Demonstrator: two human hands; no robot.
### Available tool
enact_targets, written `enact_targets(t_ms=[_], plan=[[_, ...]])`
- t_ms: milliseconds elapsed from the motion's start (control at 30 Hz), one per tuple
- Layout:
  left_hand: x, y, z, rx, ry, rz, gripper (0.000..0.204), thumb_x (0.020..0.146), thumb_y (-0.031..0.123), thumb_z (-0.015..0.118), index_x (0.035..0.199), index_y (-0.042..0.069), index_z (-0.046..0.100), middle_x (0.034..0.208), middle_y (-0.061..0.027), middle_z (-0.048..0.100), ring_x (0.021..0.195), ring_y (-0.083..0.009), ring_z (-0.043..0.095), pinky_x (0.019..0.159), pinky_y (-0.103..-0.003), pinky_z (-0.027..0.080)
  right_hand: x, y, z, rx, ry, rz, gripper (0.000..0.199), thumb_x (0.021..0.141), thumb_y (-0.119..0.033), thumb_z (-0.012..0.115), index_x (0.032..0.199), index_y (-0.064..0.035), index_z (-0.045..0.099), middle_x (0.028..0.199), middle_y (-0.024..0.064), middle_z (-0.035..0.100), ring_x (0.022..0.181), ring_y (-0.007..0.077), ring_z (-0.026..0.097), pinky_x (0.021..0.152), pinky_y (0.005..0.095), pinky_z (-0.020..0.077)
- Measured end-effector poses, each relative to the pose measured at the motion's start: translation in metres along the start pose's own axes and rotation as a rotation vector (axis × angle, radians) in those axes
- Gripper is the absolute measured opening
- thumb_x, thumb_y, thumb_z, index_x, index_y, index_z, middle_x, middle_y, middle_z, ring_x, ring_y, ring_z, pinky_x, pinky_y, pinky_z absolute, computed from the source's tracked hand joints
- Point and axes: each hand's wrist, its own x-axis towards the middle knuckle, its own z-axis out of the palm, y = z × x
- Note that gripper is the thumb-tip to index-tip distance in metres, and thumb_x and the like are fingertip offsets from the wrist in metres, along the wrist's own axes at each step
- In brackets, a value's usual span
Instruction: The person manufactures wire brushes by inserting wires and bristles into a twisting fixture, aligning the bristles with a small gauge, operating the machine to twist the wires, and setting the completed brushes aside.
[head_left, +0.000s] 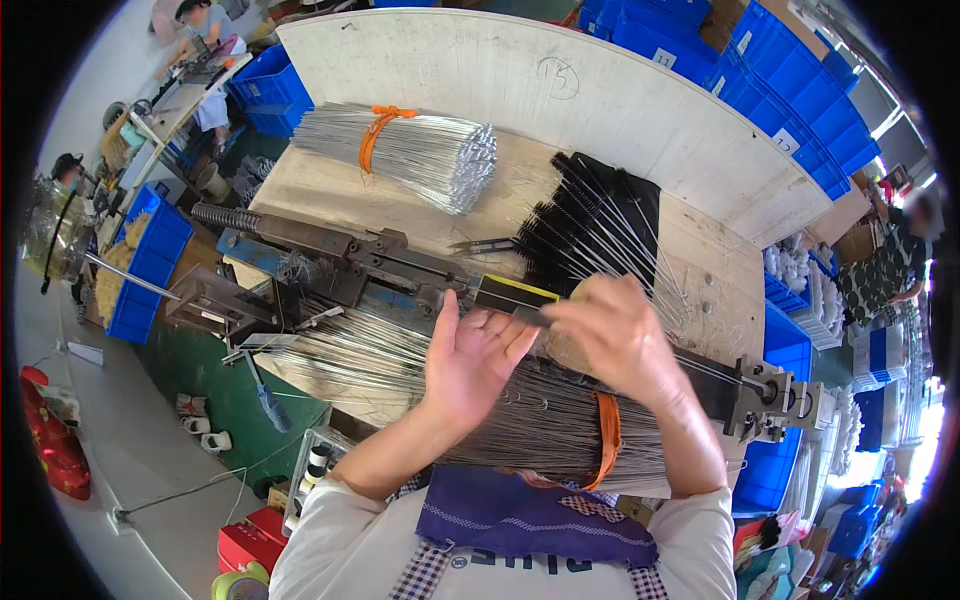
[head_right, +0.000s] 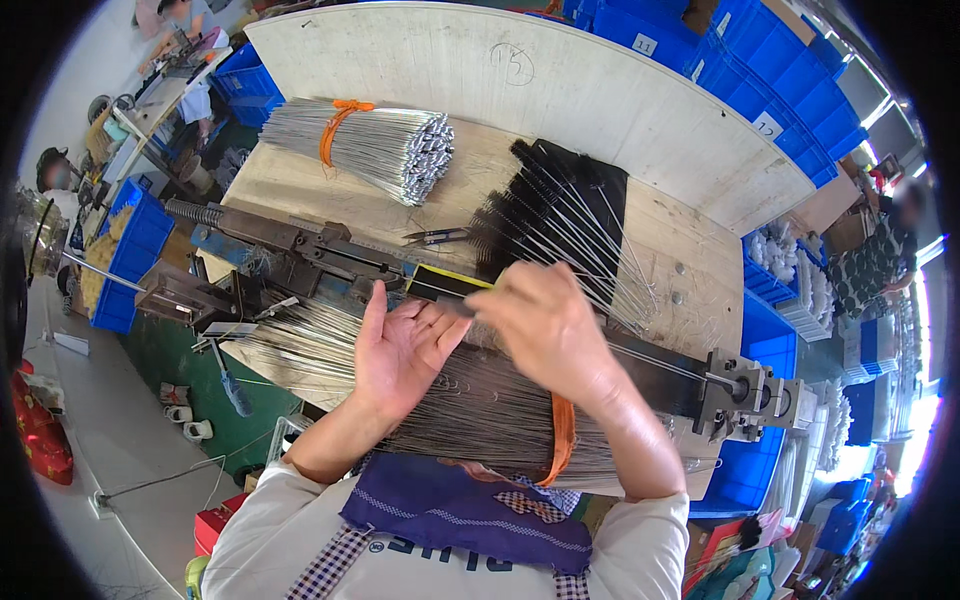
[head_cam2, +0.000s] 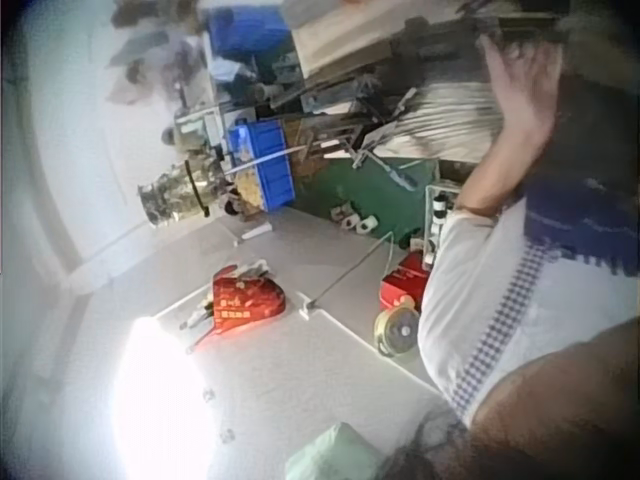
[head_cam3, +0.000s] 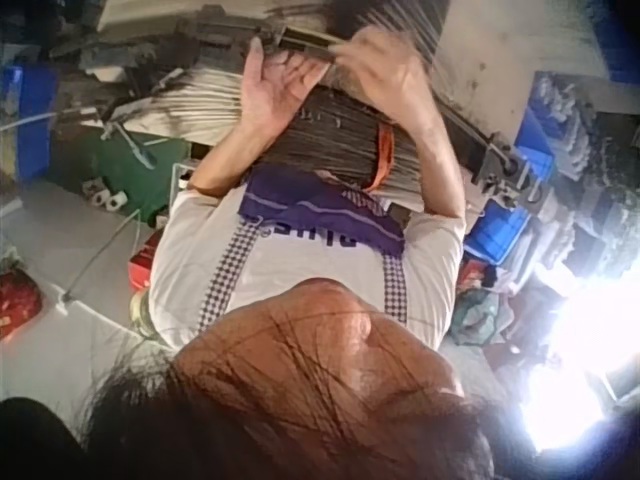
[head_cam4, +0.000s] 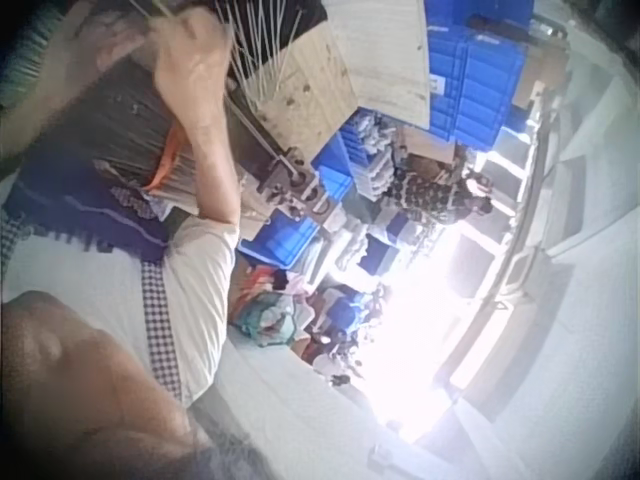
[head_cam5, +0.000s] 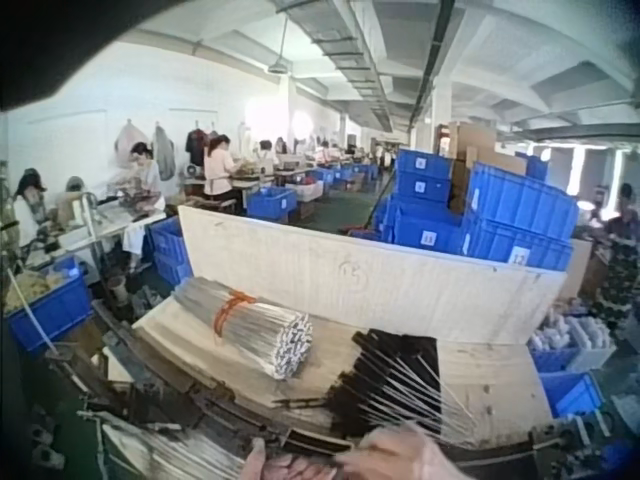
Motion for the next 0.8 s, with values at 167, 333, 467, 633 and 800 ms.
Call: enact_targets(t_ms=[167,333,467,633,800], plan=[[0.001,-0.001,0.002,-0.097,-0.108,-0.020,0.070,0.100,0.055,0.037,0.122,-0.010,0.049,0.126,-0.0231,0.055,0.123,-0.0326,0.052,0.108,-0.042,0.041,-0.007,0.006,0.011,-0.046,0.097,-0.012,0.016,0.080,-0.005,0.068,0.096,-0.0066,0.066,0.083,0.0051,0.057,0.078,0.0205,0.059,0.071,0.0347,0.0430],[0.001,-0.001,0.006,-0.030,0.032,0.009,0.069,0.100,0.054,0.039,0.119,-0.012,0.048,0.124,-0.0262,0.054,0.123,-0.0363,0.051,0.109,-0.044,0.040,-0.041,-0.010,0.011,0.662,0.143,0.480,0.015,0.098,-0.003,0.049,0.111,-0.0021,0.055,0.078,0.0021,0.052,0.069,0.0068,0.049,0.060,0.0228,0.0404],[0.004,-0.002,-0.001,-0.085,-0.033,0.009,0.067,0.101,0.050,0.040,0.119,-0.013,0.048,0.127,-0.0283,0.051,0.125,-0.0386,0.049,0.111,-0.046,0.038,-0.076,-0.009,0.065,1.258,0.098,0.829,0.017,0.103,-0.019,0.047,0.110,-0.0057,0.055,0.068,-0.0059,0.044,0.059,0.0021,0.039,0.053,0.0197,0.0324],[0.003,-0.001,-0.001,-0.123,-0.050,0.022,0.067,0.101,0.049,0.039,0.121,-0.015,0.047,0.127,-0.0291,0.051,0.127,-0.0382,0.047,0.113,-0.047,0.036,-0.046,-0.014,0.109,1.448,0.551,0.971,0.017,0.101,-0.027,0.054,0.101,-0.0095,0.054,0.061,-0.0094,0.038,0.046,0.0019,0.029,0.042,0.0215,0.0209],[0.004,-0.002,-0.002,-0.055,-0.055,0.028,0.064,0.101,0.049,0.040,0.122,-0.011,0.050,0.130,-0.0254,0.051,0.128,-0.0361,0.046,0.113,-0.045,0.035,-0.063,-0.001,0.098,1.233,0.183,0.919,0.019,0.101,-0.024,0.054,0.090,-0.0085,0.056,0.062,-0.0013,0.044,0.049,0.0105,0.043,0.046,0.0265,0.0339]])
